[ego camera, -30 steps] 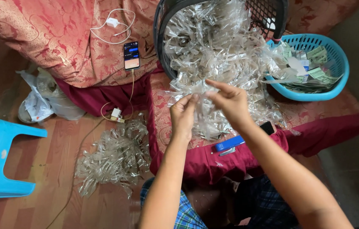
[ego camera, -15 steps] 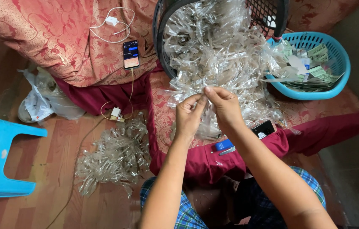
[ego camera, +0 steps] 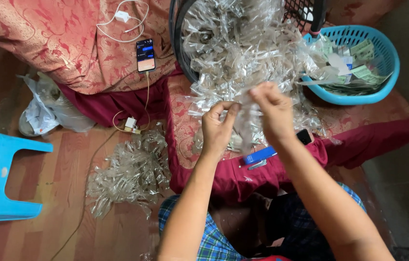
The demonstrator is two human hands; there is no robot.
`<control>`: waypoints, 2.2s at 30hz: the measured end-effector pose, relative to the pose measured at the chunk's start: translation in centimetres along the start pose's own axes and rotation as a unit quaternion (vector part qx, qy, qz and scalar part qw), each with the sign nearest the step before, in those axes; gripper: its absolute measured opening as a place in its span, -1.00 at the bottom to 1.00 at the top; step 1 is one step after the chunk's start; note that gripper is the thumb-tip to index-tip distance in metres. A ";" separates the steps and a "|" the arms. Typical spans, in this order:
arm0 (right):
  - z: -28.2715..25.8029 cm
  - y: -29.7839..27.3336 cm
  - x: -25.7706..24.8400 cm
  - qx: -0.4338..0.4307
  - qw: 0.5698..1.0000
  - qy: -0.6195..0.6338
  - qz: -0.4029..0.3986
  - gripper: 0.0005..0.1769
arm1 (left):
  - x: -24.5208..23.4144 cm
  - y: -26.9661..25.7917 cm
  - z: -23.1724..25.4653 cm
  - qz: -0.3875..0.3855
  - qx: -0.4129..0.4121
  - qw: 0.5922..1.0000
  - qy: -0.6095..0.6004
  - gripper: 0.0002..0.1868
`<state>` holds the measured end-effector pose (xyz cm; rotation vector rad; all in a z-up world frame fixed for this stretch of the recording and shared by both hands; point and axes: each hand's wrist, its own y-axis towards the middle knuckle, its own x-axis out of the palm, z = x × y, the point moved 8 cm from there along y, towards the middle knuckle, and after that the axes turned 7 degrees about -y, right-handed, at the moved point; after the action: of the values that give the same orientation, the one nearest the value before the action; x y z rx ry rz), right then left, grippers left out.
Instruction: Packing small items into plastic bags and sealing them with a stapler
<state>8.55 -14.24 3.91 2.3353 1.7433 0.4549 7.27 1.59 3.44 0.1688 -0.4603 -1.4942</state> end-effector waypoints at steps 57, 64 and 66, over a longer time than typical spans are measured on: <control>0.5 -0.9 1.1 0.121 0.977 -0.127 -0.123 -0.72 | -2.7 0.7 0.3 -0.023 -0.036 0.994 0.099 -0.63; 6.5 -4.5 -1.6 -0.011 0.700 -0.602 -0.385 -0.38 | -4.2 1.0 2.4 0.026 0.039 0.975 0.216 -0.66; 5.7 -9.1 -0.2 -0.221 0.488 -0.676 -0.506 -0.42 | -4.2 0.9 2.4 0.036 0.060 0.967 0.244 -0.65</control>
<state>2.39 -11.64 -4.45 0.3772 1.3100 -0.8388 7.10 6.18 5.20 0.5949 -0.1557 -1.2960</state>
